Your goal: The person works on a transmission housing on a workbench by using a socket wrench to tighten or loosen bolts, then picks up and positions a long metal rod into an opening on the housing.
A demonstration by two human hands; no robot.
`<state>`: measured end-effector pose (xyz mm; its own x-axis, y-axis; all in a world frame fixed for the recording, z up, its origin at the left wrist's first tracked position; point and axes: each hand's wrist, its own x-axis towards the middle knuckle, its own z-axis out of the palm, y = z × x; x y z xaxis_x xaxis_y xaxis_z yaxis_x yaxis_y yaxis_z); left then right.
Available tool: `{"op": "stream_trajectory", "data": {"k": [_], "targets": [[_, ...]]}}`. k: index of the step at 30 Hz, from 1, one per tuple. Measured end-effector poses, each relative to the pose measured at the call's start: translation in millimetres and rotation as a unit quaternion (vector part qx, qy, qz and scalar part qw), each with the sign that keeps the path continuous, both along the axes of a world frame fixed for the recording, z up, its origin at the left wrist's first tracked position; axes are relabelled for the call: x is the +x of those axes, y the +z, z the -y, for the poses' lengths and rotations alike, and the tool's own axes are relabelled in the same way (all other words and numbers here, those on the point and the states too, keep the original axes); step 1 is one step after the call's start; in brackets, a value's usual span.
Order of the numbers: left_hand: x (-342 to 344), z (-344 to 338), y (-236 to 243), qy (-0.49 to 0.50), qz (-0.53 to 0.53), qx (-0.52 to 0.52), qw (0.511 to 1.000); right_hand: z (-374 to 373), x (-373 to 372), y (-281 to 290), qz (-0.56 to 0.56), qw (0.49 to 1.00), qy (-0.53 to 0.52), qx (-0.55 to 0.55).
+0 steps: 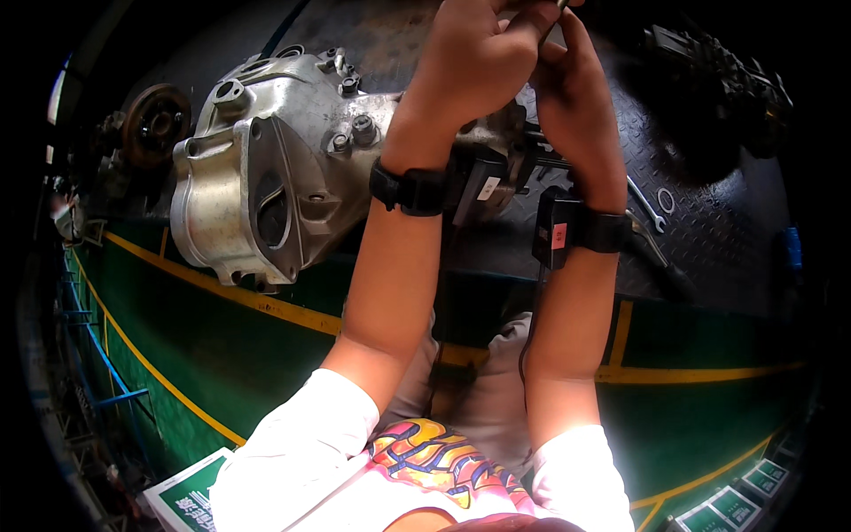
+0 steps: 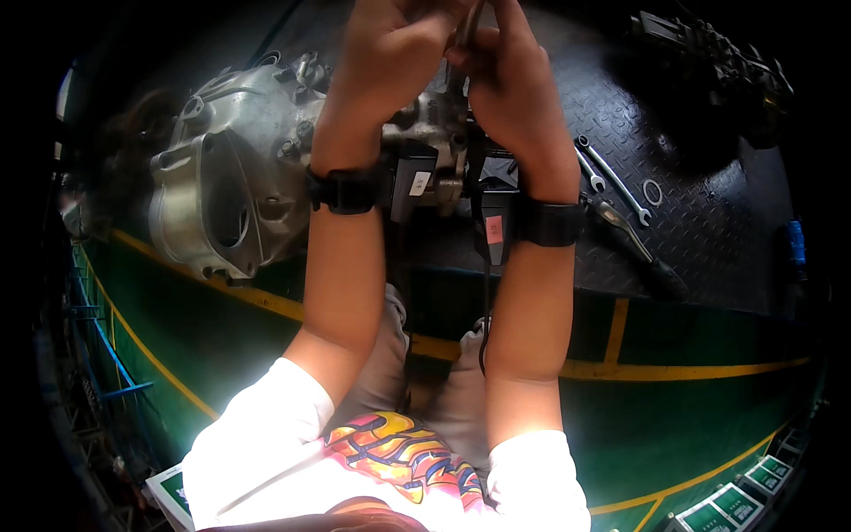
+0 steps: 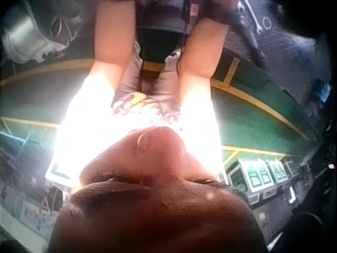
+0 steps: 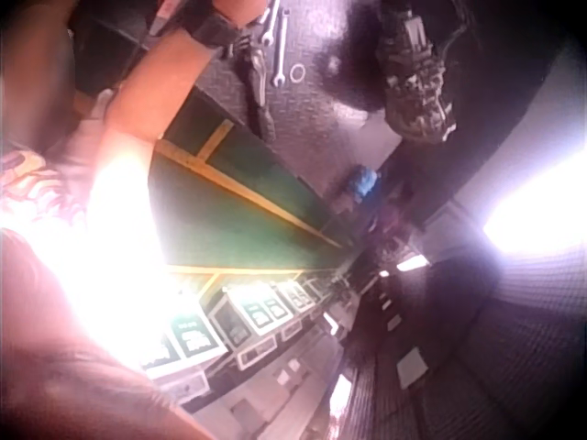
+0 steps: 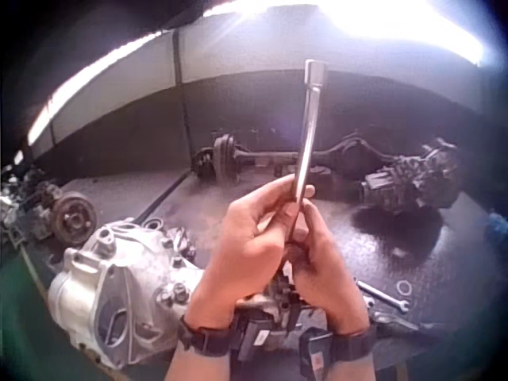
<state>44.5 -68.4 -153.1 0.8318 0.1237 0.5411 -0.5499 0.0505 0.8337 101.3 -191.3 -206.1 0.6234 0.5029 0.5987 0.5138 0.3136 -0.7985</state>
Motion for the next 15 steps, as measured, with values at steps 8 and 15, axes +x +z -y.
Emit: {"op": "stream_trajectory", "data": {"k": [8,15], "targets": [[5.8,-7.9,-10.5,0.064,0.041,-0.026,0.997,1.0,-15.6,6.0,-0.054,0.998,0.006,0.015],[-7.7,6.0,-6.7,0.152,0.072,0.049,0.985,1.9,-0.5,-17.3,0.126,0.962,-0.227,-0.087]]}}
